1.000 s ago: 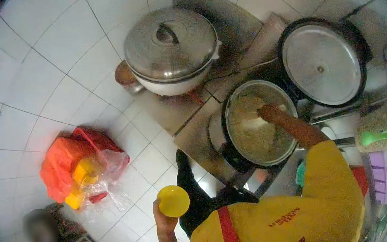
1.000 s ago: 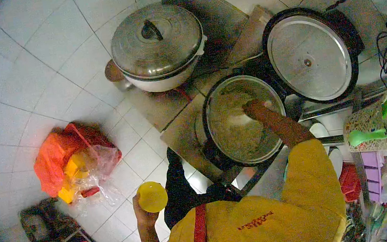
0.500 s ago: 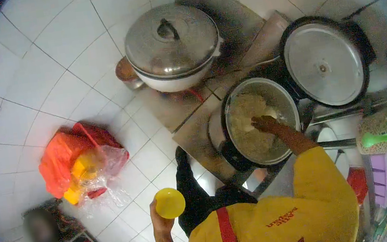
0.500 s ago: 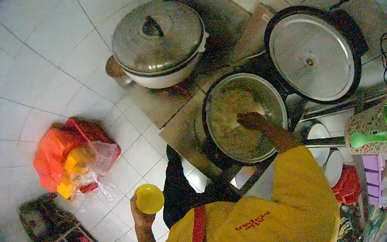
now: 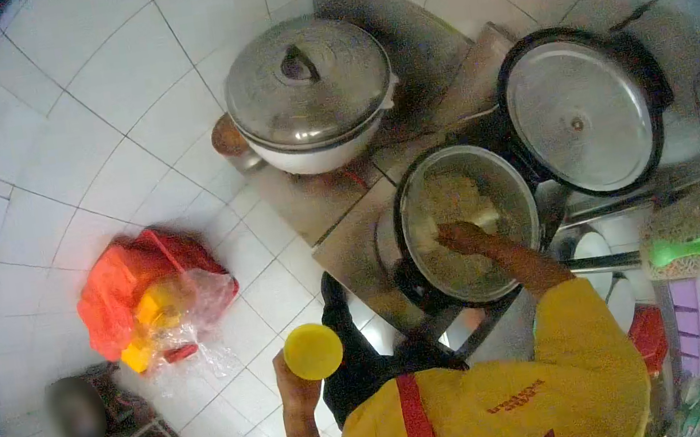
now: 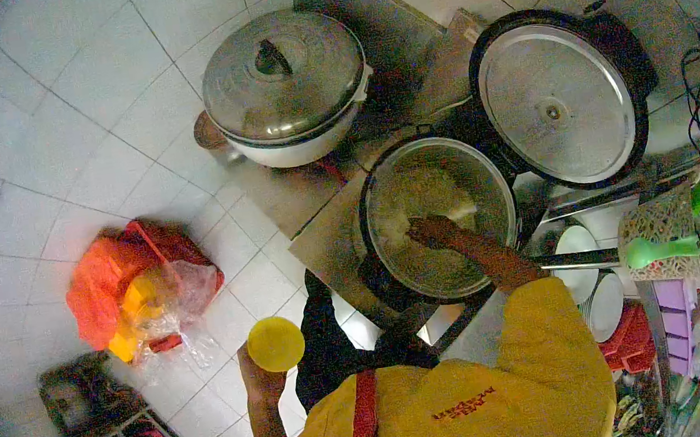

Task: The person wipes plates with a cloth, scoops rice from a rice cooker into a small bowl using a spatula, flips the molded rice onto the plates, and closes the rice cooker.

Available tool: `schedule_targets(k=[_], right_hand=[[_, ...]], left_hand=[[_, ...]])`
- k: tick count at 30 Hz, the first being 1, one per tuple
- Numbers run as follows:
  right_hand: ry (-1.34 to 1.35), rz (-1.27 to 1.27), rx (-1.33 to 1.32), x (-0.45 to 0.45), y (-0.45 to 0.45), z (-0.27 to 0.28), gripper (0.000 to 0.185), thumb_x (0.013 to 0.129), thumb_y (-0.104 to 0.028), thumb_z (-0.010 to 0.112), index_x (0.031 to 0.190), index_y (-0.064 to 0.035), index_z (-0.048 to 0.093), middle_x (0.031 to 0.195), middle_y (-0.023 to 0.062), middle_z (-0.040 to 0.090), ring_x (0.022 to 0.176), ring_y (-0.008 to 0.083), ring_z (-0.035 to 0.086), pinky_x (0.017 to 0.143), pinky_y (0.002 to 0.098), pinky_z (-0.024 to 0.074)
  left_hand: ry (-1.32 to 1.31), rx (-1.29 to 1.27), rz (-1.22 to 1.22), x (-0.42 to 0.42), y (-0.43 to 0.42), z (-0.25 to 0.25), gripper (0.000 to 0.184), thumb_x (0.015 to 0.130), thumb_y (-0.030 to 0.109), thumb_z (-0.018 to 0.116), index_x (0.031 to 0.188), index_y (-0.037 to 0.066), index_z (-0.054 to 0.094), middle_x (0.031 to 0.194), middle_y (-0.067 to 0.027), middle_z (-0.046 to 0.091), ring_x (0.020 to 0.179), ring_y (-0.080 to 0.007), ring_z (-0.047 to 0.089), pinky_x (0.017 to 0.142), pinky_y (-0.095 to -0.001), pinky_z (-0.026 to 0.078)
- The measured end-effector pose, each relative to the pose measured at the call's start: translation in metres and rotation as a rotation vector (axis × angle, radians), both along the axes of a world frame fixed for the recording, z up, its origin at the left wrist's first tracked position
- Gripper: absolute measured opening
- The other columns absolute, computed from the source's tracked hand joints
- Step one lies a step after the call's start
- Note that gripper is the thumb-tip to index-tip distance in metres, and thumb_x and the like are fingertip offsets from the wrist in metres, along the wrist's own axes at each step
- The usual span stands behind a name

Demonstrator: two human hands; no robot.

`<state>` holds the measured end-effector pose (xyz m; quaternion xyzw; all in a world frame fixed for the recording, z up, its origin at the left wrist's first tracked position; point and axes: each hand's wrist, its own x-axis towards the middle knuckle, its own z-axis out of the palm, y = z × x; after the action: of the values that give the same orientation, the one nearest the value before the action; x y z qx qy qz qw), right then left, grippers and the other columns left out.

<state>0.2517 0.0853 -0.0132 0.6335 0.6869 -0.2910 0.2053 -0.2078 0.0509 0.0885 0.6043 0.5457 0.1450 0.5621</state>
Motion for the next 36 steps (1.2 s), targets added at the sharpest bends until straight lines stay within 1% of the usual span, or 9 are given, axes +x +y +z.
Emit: schedule_targets(k=[3,8,13,16,19,27,32,35,36], right_hand=[[0.22,-0.09,0.085,0.019,-0.021,-0.017,0.044,0.094,-0.04,0.047,0.116,-0.0044,0.057,0.11,0.0161,0.061,0.093,0.0365,0.059,0.083,0.0439,0.049],[0.457,-0.431,0.369,0.043,-0.073,-0.038,0.035,0.093,-0.033,0.047,0.106,-0.0034,0.06,0.097,0.0206,0.062,0.093,0.0351,0.061,0.081,0.0438,0.0489],[0.346,-0.64,0.483,0.034,-0.094,0.112,0.032,0.092,-0.032,0.047,0.103,-0.0038,0.055,0.089,0.0208,0.063,0.086,0.037,0.062,0.076,0.0466,0.0494],[0.13,-0.668,0.549,0.027,-0.1,0.159,0.031,0.092,-0.032,0.047,0.103,-0.0042,0.054,0.087,0.0204,0.063,0.083,0.0375,0.063,0.073,0.048,0.0499],[-0.248,-0.821,0.431,-0.018,-0.08,0.19,0.03,0.092,-0.026,0.044,0.108,-0.0027,0.054,0.084,0.021,0.064,0.075,0.0387,0.064,0.065,0.0467,0.0521],[-0.448,-1.125,0.433,-0.064,-0.099,0.15,0.031,0.089,-0.023,0.05,0.113,-0.0034,0.052,0.077,0.0209,0.064,0.071,0.038,0.065,0.061,0.048,0.0515],[0.232,-1.207,0.753,-0.045,-0.125,0.138,0.027,0.089,-0.025,0.053,0.104,-0.0027,0.055,0.085,0.0161,0.064,0.07,0.0374,0.06,0.064,0.041,0.0495],[0.022,-0.769,0.927,-0.041,-0.111,0.105,0.032,0.092,-0.025,0.049,0.112,-0.0014,0.056,0.1,0.0194,0.061,0.077,0.0346,0.057,0.073,0.0407,0.0474],[0.397,-1.204,0.741,-0.042,-0.109,0.113,0.034,0.092,-0.024,0.048,0.117,-0.0018,0.053,0.107,0.0197,0.059,0.085,0.0356,0.057,0.077,0.0429,0.0472]], left_hand=[[0.183,0.326,0.037,0.027,0.014,-0.006,0.042,0.076,0.004,0.068,0.115,0.002,0.051,0.113,-0.0142,0.057,0.107,-0.0266,0.055,0.09,-0.0355,0.044],[-0.387,0.159,-0.152,0.13,0.087,0.007,0.038,0.085,0.013,0.059,0.119,0.002,0.046,0.111,-0.0145,0.055,0.107,-0.0288,0.053,0.092,-0.0364,0.042],[-0.552,0.042,-0.467,0.236,0.126,0.042,0.038,0.093,0.027,0.048,0.123,0.004,0.044,0.115,-0.0104,0.051,0.107,-0.0286,0.052,0.092,-0.0398,0.042],[-0.754,-0.649,-0.236,0.322,0.122,-0.048,0.054,0.091,0.059,0.039,0.118,0.013,0.05,0.101,-0.0057,0.06,0.092,-0.0206,0.06,0.069,-0.0327,0.053],[-0.806,-0.842,-0.218,0.352,0.097,0.004,0.057,0.089,0.064,0.039,0.116,0.015,0.051,0.097,-0.0041,0.061,0.087,-0.0184,0.06,0.063,-0.0335,0.052],[-0.757,-1.089,-0.213,0.387,0.078,-0.08,0.064,0.085,0.072,0.031,0.124,0.024,0.047,0.117,-0.0009,0.056,0.097,-0.0227,0.057,0.067,-0.0354,0.05],[-0.703,-1.175,-0.238,0.38,0.094,-0.057,0.059,0.087,0.067,0.032,0.123,0.023,0.048,0.117,0.0001,0.057,0.1,-0.0216,0.057,0.071,-0.0375,0.049],[-0.752,-1.247,-0.388,0.376,0.104,-0.056,0.058,0.089,0.062,0.033,0.121,0.017,0.05,0.114,-0.0035,0.058,0.099,-0.021,0.057,0.073,-0.0377,0.049],[-0.834,-1.271,-0.488,0.378,0.11,-0.074,0.058,0.09,0.061,0.029,0.123,0.018,0.05,0.117,-0.0027,0.058,0.103,-0.0207,0.056,0.081,-0.0396,0.046]])
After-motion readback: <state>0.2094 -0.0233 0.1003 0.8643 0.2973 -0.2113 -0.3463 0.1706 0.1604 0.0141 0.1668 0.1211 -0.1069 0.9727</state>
